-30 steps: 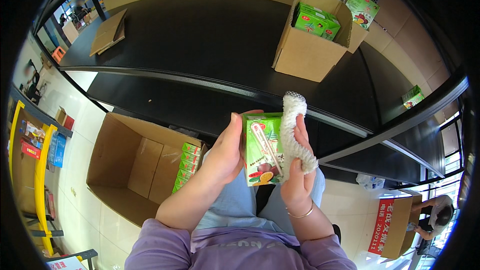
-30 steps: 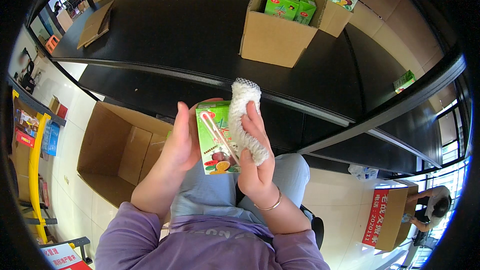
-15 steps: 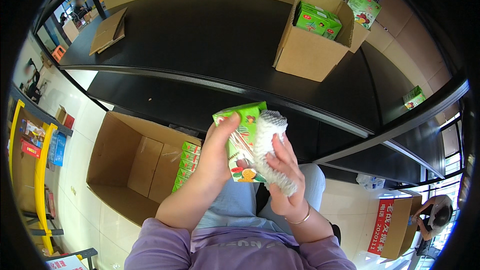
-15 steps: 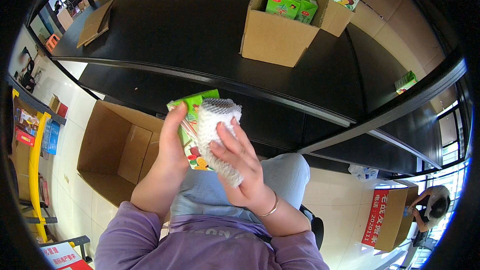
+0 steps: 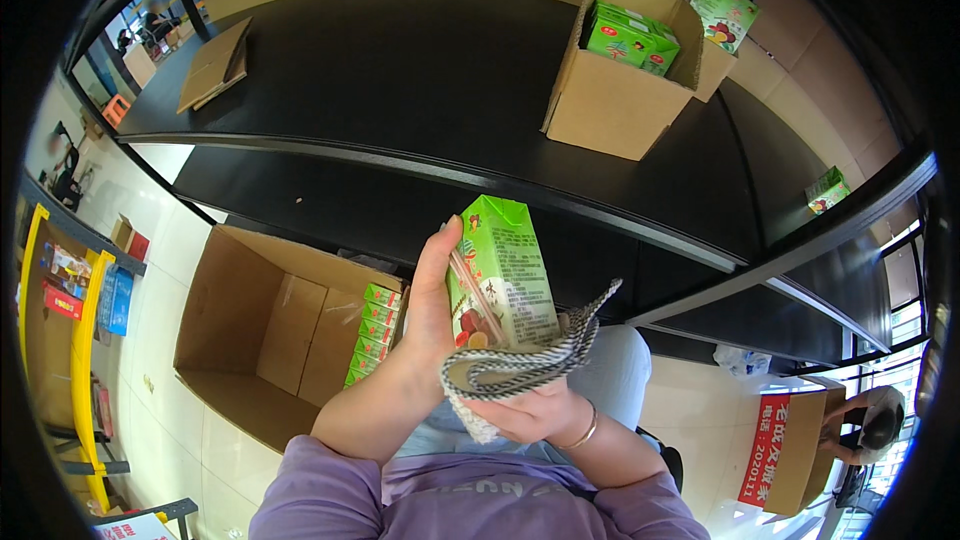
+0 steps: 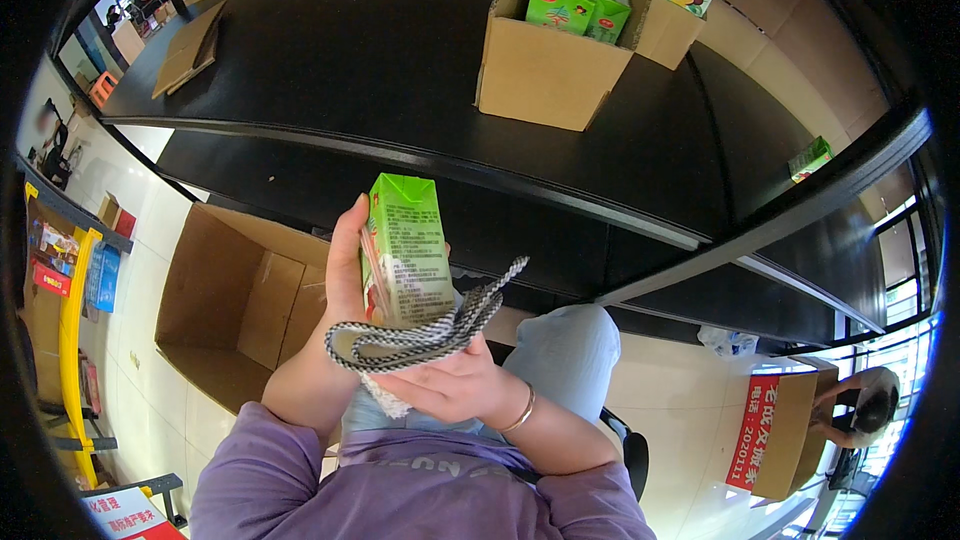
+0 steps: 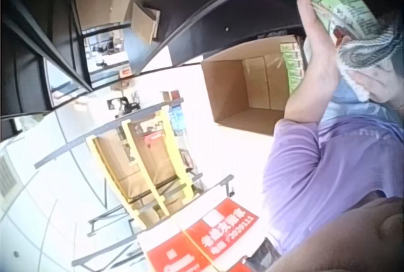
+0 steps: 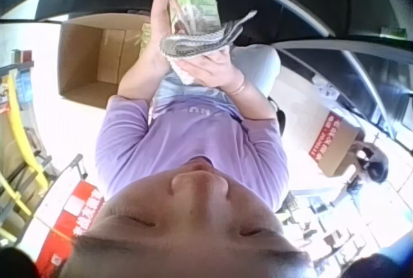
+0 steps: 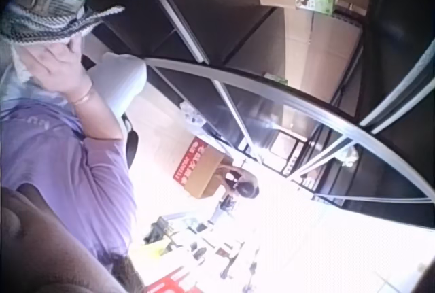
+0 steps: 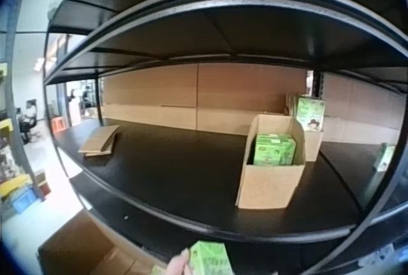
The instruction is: The person wipes the exterior of small green product boxes with a white cloth, then places them into a cardboard box. The person repeats this process for multiple boxes, arranging them neatly inside the larger box.
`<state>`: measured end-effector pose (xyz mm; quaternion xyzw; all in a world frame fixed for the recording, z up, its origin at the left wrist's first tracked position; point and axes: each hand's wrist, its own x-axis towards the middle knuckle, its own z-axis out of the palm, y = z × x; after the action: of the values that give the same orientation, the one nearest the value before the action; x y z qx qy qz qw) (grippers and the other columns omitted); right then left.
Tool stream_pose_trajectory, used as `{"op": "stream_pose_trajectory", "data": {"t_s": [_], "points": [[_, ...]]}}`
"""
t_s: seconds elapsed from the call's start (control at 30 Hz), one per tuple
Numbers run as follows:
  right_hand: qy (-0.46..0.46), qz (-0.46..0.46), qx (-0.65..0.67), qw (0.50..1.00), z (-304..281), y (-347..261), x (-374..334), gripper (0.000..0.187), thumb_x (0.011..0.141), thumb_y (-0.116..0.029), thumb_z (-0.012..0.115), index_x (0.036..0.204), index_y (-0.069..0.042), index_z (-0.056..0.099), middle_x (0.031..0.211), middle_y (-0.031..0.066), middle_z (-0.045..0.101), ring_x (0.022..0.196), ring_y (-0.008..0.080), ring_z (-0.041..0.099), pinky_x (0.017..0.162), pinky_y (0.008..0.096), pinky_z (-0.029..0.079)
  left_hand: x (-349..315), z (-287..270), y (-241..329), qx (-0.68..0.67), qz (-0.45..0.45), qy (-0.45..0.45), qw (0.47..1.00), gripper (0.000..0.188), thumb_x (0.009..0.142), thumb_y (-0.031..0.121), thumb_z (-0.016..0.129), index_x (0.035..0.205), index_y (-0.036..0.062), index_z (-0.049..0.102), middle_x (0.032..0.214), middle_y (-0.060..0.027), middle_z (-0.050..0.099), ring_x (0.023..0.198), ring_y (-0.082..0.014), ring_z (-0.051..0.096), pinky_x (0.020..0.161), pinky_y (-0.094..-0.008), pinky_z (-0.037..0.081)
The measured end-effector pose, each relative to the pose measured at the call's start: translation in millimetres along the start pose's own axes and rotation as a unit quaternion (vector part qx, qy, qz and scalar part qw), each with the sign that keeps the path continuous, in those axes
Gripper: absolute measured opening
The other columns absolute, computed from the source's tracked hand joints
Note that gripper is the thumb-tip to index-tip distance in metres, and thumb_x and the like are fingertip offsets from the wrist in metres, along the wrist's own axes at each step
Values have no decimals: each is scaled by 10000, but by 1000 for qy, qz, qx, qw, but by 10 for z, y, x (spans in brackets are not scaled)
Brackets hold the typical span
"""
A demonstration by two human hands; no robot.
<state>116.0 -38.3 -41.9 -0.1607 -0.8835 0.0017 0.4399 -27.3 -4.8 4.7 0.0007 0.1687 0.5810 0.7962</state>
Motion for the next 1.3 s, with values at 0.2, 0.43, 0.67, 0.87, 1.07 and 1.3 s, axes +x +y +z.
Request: {"op": "stream_pose_trajectory", "data": {"t_s": [0.2, 0.43, 0.67, 0.87, 1.07, 1.3], "points": [[15, -24, 12, 1000, 6, 58, -108, 190, 678, -161, 620, 853, -218, 668, 871, -124, 631, 807, 34, 557, 771, 258, 383, 17, -20, -1, -6, -38, -7, 999, 562, 800, 536, 490, 1024, 31, 587, 864, -180, 633, 721, -255, 642, 627, -353, 540], [14, -103, -32, 994, -238, 261, -72, 164, 676, -141, 617, 802, -234, 667, 781, -154, 616, 732, -12, 530, 724, 209, 360, 17, -32, 3, -21, -62, -7, 998, 541, 805, 529, 488, 1002, 35, 591, 845, -175, 629, 722, -252, 637, 614, -362, 539], [31, -99, -18, 994, -294, 280, -121, 182, 698, -136, 603, 816, -264, 657, 852, -99, 621, 872, 103, 564, 960, 335, 358, -1, 19, -39, -9, -65, -15, 998, 533, 811, 538, 465, 1006, 59, 595, 861, -160, 627, 744, -251, 625, 652, -362, 518], [84, 4, 165, 983, -216, 77, -99, 226, 622, -58, 676, 837, -124, 657, 964, 28, 591, 996, 296, 537, 882, 383, 452, 1, -17, -52, 26, -24, -29, 999, 515, 815, 528, 461, 1006, 69, 592, 893, -157, 615, 777, -252, 610, 667, -375, 505], [205, 185, 221, 935, -162, -70, 51, 271, 719, 43, 542, 989, 59, 522, 1148, 261, 497, 1042, 404, 520, 879, 422, 427, -17, -36, -35, 38, 63, -29, 997, 503, 806, 508, 478, 1014, 66, 599, 930, -174, 615, 799, -276, 612, 709, -407, 515], [117, 304, 344, 880, -304, -19, 113, 348, 774, -50, 545, 1098, 42, 456, 1084, 199, 515, 934, 222, 538, 814, 304, 422, -45, -78, 23, 91, 106, -28, 990, 632, 766, 575, 463, 1012, 7, 589, 882, -188, 620, 754, -298, 617, 669, -404, 521]]}}
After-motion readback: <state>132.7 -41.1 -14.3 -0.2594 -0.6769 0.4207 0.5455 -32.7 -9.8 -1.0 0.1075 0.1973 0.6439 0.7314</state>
